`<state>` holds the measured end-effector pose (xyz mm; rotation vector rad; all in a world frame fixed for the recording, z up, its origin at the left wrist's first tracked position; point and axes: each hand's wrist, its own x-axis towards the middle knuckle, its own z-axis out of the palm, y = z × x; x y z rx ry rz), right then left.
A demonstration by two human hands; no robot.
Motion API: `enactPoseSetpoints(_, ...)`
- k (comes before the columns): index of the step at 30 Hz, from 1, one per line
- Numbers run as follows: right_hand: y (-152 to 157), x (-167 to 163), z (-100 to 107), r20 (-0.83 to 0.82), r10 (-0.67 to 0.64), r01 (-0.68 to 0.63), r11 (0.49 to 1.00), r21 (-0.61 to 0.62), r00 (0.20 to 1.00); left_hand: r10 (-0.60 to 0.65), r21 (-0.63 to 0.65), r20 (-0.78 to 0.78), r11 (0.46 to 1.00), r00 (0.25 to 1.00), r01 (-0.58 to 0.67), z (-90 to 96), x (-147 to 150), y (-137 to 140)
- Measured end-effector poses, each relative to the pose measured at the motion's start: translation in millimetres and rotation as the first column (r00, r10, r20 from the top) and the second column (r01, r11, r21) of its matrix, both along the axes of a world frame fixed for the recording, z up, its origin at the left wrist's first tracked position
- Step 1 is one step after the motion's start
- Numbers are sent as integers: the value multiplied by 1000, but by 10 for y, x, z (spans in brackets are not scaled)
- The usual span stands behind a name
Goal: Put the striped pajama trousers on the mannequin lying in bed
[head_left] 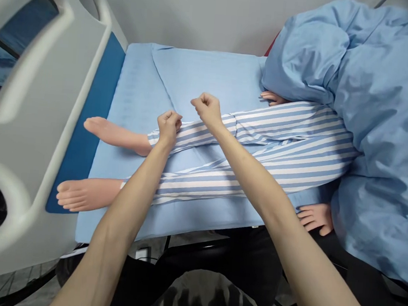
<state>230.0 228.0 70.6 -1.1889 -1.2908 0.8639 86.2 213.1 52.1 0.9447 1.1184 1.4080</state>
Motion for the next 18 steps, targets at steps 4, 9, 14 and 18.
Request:
enactPoseSetpoints(4,72,529,-77,78,-197,192,979,69,977,34,16,-5,999,999,-34,132,244,95)
enactPoseSetpoints(9,46,796,-232,193,-334,326,942,72,923,-48,76,-124,995,991,58,21,1026,52)
enactPoseSetpoints(14,134,1307,-11,456,-428,399,902,165,780,-71,129,-252,986,965,106,-128,1426,-107)
enactPoseSetpoints(18,-64,1780,-70,693,-359,359,921,154,625,-62,259,-256,957,965,131,138,1619,88)
